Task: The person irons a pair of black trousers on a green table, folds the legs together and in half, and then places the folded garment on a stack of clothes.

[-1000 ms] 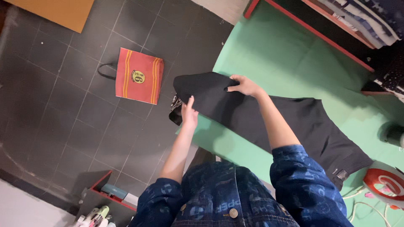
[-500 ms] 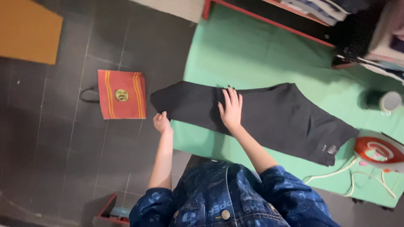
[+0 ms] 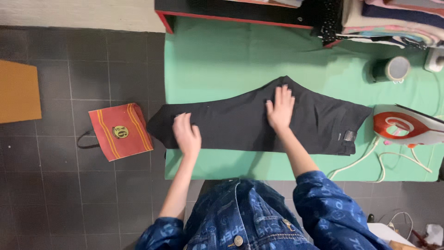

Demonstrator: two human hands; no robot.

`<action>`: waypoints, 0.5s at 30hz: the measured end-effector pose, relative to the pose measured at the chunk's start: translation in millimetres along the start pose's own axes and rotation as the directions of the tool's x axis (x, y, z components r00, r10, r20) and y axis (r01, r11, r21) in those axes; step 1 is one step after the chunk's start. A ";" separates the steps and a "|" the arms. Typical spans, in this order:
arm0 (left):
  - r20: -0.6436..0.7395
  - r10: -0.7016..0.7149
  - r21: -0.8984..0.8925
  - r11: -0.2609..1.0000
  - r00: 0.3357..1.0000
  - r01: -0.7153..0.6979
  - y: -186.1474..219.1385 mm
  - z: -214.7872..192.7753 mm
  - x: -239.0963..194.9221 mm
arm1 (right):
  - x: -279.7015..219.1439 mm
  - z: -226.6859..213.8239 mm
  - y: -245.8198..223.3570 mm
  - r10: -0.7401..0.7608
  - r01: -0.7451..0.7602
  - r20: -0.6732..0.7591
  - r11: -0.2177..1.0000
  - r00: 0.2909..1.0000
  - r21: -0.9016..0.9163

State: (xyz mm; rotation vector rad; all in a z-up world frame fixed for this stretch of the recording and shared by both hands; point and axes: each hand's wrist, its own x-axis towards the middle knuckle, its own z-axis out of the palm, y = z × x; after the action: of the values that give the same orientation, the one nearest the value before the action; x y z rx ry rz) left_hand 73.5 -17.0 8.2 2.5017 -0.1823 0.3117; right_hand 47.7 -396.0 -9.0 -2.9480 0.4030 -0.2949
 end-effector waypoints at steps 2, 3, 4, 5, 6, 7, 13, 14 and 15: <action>0.172 0.110 0.059 0.991 0.979 -0.122 38.9 2.6 8.5 | -6.8 14.2 -32.1 -0.020 0.019 0.023 0.999 1.000 0.041; 0.333 0.200 0.101 0.964 0.921 -0.245 58.6 4.8 14.0 | -7.4 21.7 -47.8 -0.052 0.048 0.043 0.995 0.998 0.085; 0.336 0.207 0.096 0.963 0.919 -0.253 65.4 15.4 14.1 | -12.3 21.6 -61.6 -0.043 0.040 0.040 0.996 0.998 0.082; 0.410 0.267 0.089 0.940 0.872 -0.330 72.2 25.2 13.0 | -18.5 21.4 -75.7 -0.096 0.085 0.125 0.992 0.988 0.091; 0.480 0.322 0.077 0.911 0.816 -0.405 78.7 35.0 12.0 | -24.3 21.4 -90.2 -0.147 0.128 0.208 0.986 0.967 0.104; 0.483 0.329 0.071 0.909 0.811 -0.411 82.3 38.5 16.1 | -21.7 18.0 -83.7 -0.139 0.120 0.207 0.988 0.968 0.101; 0.533 0.279 0.135 0.904 0.799 -0.406 68.0 37.9 39.2 | 1.6 -3.6 -4.0 -0.286 0.294 0.303 0.956 0.909 0.021; 0.490 0.215 0.176 0.925 0.845 -0.337 57.8 34.6 41.8 | 4.6 -7.6 11.7 -0.207 0.223 0.302 0.975 0.930 -0.018; 0.443 0.145 0.216 0.940 0.884 -0.263 46.1 29.4 43.3 | 6.8 -10.9 25.5 -0.130 0.153 0.299 0.987 0.945 -0.054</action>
State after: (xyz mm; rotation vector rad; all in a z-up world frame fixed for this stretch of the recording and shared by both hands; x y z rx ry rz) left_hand 111.3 -74.1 22.0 2.7998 -0.6244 -0.1420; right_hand 45.4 -423.5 -1.7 -3.0340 0.1653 0.1495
